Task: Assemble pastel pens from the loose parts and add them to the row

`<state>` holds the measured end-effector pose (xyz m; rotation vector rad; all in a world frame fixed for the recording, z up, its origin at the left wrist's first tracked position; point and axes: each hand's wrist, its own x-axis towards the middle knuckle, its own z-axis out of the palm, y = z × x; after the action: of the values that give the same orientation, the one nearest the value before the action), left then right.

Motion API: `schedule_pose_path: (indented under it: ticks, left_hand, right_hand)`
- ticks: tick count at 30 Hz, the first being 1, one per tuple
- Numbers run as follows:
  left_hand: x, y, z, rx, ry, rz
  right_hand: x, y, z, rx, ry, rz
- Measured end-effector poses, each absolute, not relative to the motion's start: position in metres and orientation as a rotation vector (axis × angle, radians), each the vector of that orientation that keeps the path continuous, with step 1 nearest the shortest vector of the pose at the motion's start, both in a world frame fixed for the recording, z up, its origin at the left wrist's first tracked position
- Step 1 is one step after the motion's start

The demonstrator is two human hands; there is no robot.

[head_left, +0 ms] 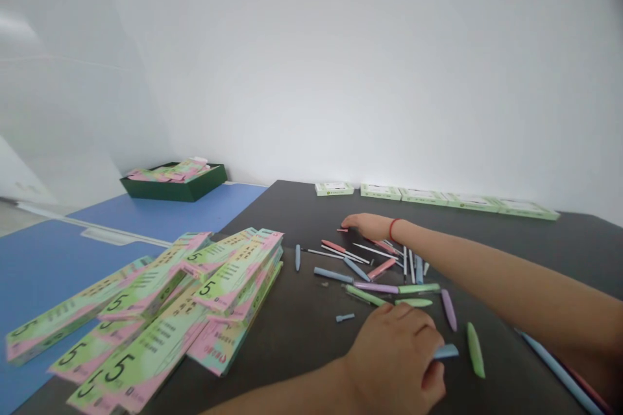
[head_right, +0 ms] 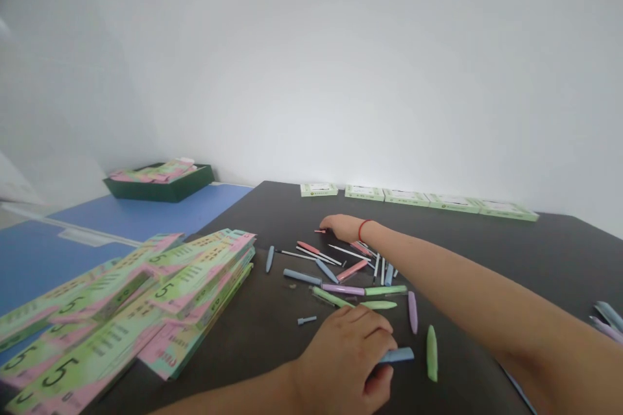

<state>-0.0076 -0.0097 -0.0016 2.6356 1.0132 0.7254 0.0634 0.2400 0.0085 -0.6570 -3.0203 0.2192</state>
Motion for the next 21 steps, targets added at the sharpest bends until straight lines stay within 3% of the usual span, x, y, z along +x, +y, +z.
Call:
schedule_pose_path:
  ticks: [8, 21]
  left_hand:
    - [-0.009, -0.009, 0.003, 2.474, 1.047, 0.723]
    - [-0.011, -0.007, 0.001, 2.406, 1.055, 0.696]
  right_hand:
    - [0.159, 0.206, 0.040, -0.926, -2.875, 0.132]
    - [0.203, 0.160, 0.024, -0.898, -2.964, 0.149]
